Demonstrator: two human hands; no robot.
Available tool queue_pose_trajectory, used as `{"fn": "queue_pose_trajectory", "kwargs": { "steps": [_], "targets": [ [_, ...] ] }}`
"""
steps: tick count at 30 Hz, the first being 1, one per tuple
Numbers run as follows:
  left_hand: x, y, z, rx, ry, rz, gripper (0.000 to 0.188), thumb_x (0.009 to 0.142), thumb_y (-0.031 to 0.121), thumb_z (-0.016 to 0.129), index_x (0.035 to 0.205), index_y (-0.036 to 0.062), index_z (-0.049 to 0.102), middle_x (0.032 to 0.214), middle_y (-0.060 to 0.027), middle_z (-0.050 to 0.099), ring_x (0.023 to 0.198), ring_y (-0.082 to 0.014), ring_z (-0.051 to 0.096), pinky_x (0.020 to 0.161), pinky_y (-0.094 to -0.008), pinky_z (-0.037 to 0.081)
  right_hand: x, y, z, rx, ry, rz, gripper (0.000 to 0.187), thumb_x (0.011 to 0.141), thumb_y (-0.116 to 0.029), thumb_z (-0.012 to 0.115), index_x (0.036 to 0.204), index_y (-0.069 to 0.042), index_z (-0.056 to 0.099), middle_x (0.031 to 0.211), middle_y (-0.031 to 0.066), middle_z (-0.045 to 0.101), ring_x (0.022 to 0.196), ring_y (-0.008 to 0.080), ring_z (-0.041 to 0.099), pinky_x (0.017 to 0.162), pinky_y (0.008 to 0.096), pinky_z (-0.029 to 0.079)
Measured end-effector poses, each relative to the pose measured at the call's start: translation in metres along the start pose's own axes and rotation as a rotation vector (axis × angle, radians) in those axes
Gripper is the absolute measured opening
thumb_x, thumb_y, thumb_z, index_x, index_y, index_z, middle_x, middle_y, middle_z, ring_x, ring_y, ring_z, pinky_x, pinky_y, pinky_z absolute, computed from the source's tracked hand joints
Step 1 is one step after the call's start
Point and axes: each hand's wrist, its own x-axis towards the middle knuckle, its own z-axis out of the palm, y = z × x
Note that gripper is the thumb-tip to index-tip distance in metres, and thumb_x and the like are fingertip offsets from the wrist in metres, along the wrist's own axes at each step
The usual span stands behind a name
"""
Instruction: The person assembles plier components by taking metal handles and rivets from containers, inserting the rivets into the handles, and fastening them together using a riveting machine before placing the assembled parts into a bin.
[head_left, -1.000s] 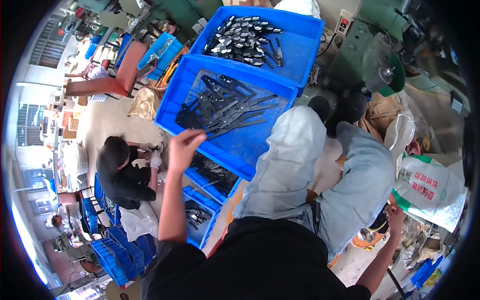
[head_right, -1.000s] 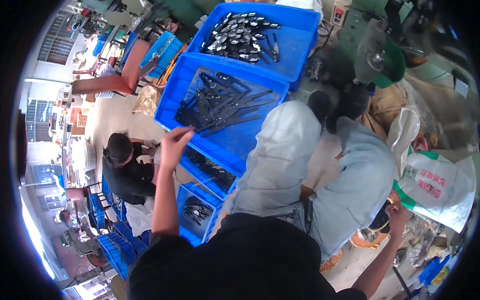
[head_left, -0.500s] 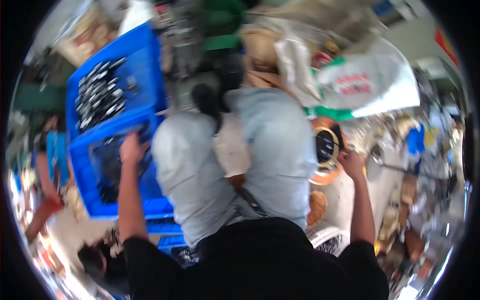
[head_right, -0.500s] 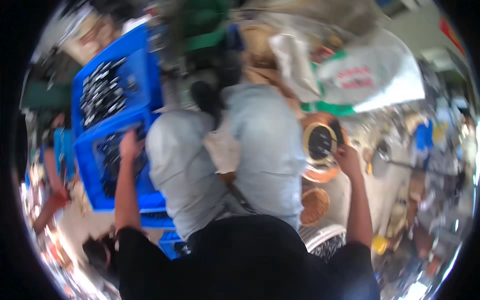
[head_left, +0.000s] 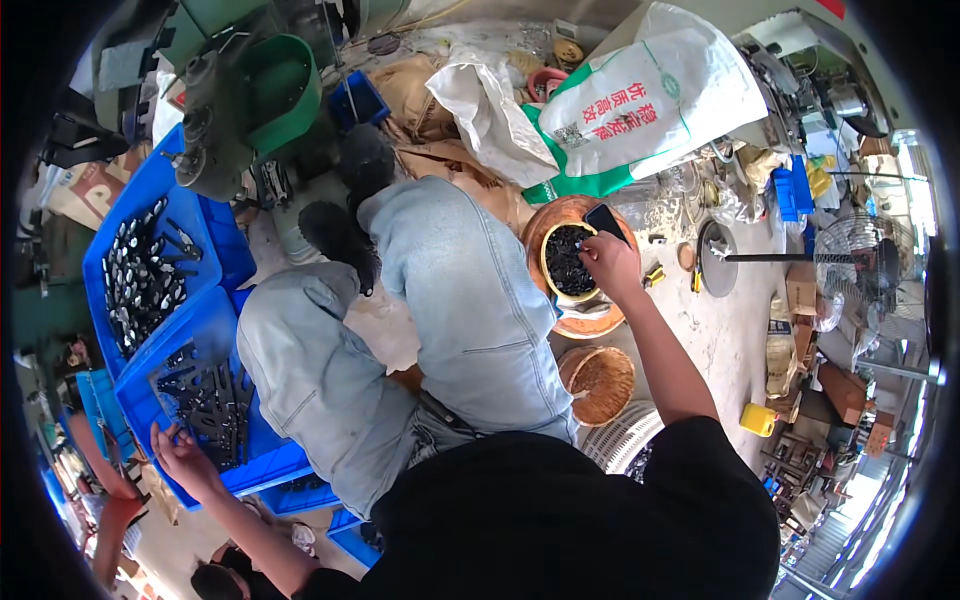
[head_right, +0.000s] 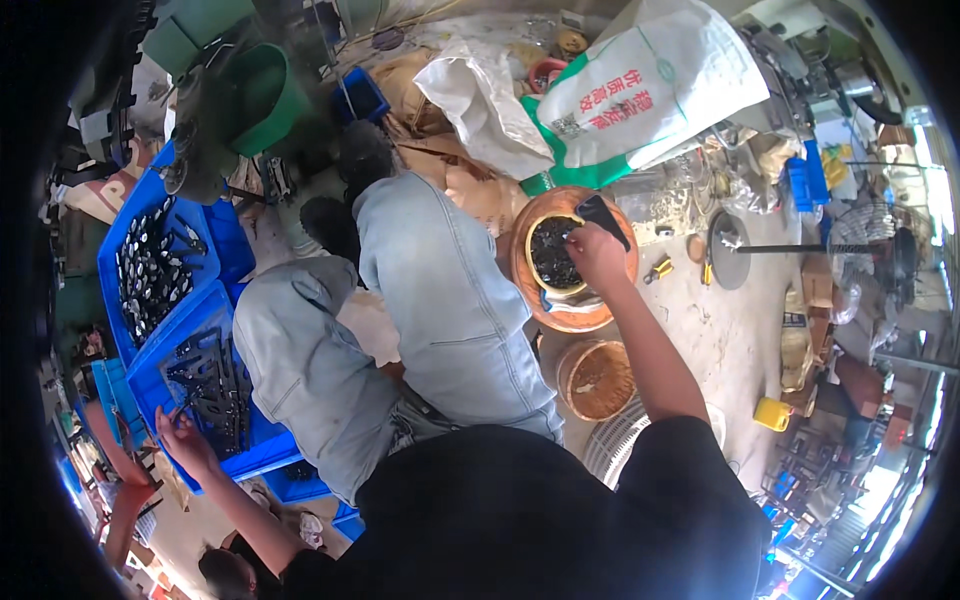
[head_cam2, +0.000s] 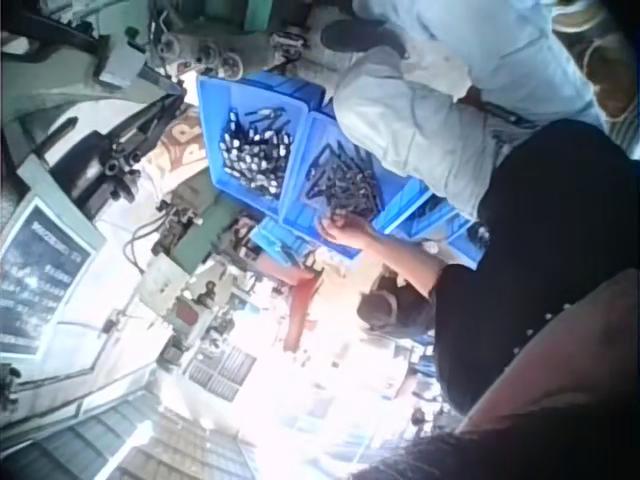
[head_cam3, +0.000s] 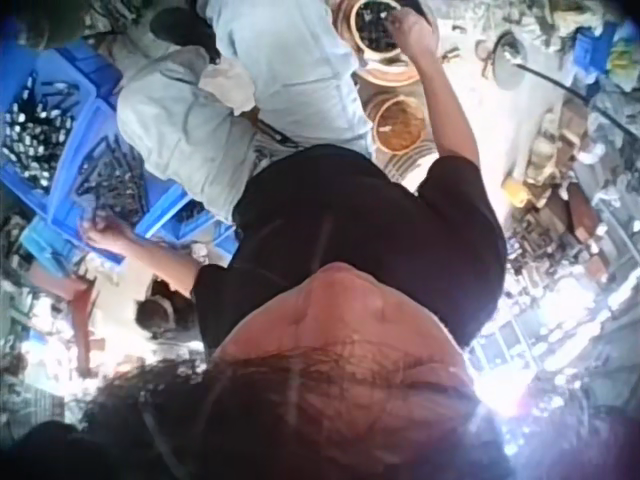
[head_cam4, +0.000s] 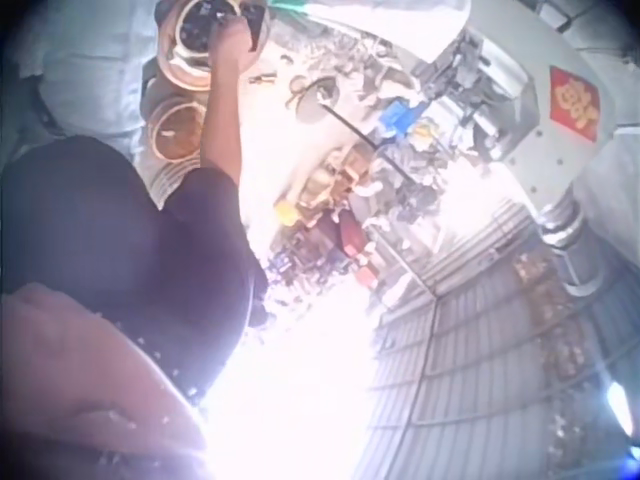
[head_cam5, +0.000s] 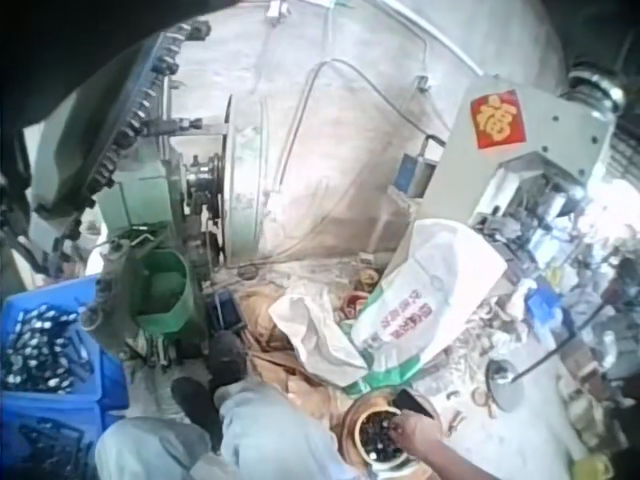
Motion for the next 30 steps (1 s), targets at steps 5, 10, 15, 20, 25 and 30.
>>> {"fn": "queue_pose_trajectory", "kwargs": {
  "steps": [5,10,15,20,25,30],
  "targets": [
    [-0.028,-0.001,-0.020,-0.381,-0.134,-0.095,0.039,0.099,0.020,0.051,0.125,-0.0093,0.050,0.111,-0.0160,0.061,0.098,-0.0186,0.059,0.085,-0.0247,0.052,0.005,-0.010,0.010,0.014,0.001,-0.032,0.015,0.076,-0.017,0.072,0.088,-0.009,0.071,0.081,0.0062,0.063,0.075,0.0252,0.065,0.066,0.0372,0.051],
    [-0.047,-0.001,-0.010,-0.464,-0.271,-0.121,0.037,0.100,0.019,0.050,0.122,-0.0110,0.051,0.112,-0.0175,0.060,0.101,-0.0206,0.059,0.091,-0.0263,0.053,0.006,-0.015,0.014,0.015,0.011,-0.028,0.017,0.076,-0.018,0.073,0.090,-0.010,0.072,0.082,0.0052,0.064,0.075,0.0246,0.065,0.066,0.0366,0.051],
    [-0.051,0.002,-0.003,-0.482,-0.286,-0.121,0.037,0.100,0.019,0.050,0.122,-0.0107,0.051,0.112,-0.0181,0.060,0.101,-0.0211,0.059,0.090,-0.0265,0.053,0.009,-0.019,0.015,0.032,0.026,-0.023,0.017,0.076,-0.019,0.073,0.091,-0.011,0.073,0.082,0.0049,0.064,0.075,0.0246,0.065,0.066,0.0370,0.051],
    [-0.052,0.003,-0.004,-0.483,-0.283,-0.117,0.036,0.100,0.019,0.050,0.121,-0.0103,0.051,0.112,-0.0183,0.060,0.101,-0.0216,0.059,0.089,-0.0268,0.054,0.010,-0.027,0.014,0.006,0.019,-0.099,0.016,0.078,-0.020,0.072,0.091,-0.011,0.073,0.083,0.0056,0.064,0.077,0.0262,0.065,0.068,0.0381,0.051],
    [-0.055,0.003,0.000,-0.500,-0.274,-0.128,0.035,0.099,0.018,0.050,0.120,-0.0098,0.051,0.112,-0.0187,0.060,0.100,-0.0222,0.060,0.088,-0.0265,0.055,0.008,-0.032,0.010,-0.032,0.003,-0.110,0.016,0.078,-0.020,0.071,0.091,-0.011,0.073,0.083,0.0067,0.064,0.078,0.0276,0.065,0.069,0.0388,0.051],
    [-0.058,0.004,0.007,-0.513,-0.283,-0.133,0.035,0.099,0.018,0.051,0.120,-0.0097,0.051,0.112,-0.0188,0.060,0.100,-0.0221,0.060,0.087,-0.0260,0.055,0.004,-0.029,0.012,-0.054,-0.018,-0.110,0.017,0.078,-0.020,0.071,0.091,-0.010,0.073,0.083,0.0076,0.064,0.079,0.0281,0.065,0.069,0.0391,0.052]
  ]
}}
